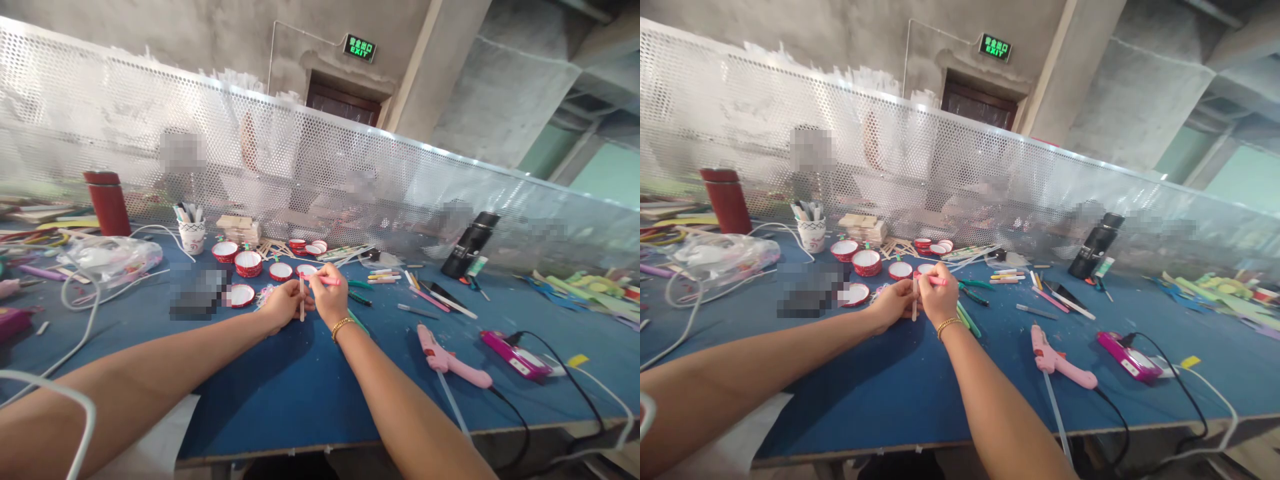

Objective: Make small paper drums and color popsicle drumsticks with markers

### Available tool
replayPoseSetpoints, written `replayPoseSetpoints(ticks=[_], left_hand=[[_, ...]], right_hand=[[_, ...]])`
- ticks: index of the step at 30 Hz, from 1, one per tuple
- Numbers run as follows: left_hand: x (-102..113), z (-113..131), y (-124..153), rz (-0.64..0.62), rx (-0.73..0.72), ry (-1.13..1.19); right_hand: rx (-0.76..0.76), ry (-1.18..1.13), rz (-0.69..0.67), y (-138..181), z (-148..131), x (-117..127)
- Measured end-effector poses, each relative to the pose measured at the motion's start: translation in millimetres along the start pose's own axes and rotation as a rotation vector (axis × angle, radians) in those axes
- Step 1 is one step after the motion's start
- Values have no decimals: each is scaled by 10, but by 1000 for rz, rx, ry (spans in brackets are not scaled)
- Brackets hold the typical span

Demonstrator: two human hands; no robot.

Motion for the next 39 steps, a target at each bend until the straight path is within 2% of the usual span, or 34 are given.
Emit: replayPoseSetpoints(ticks=[10,19,28,39], left_hand=[[3,19,26,-1,6,-11],[16,-47,-38,-12,-7,14],[29,-50,-32,-32,-13,16],[-1,7,6,4,0,-18]], right_hand=[[-15,43,44,-34,77,46],[13,25,-10,-12,23,-2],[-14,67,35,-43,59,54],[19,24,-6,-8,-12,4]])
Point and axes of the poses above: each hand's wrist, its own y-axis away from the middle knuckle, its own x-axis out of the back of the hand, z = x × y, the point moved 4 cm from there along -y, towards the middle knuckle, and after that the axes turned 6 degrees about -y, right-handed, at the moved point
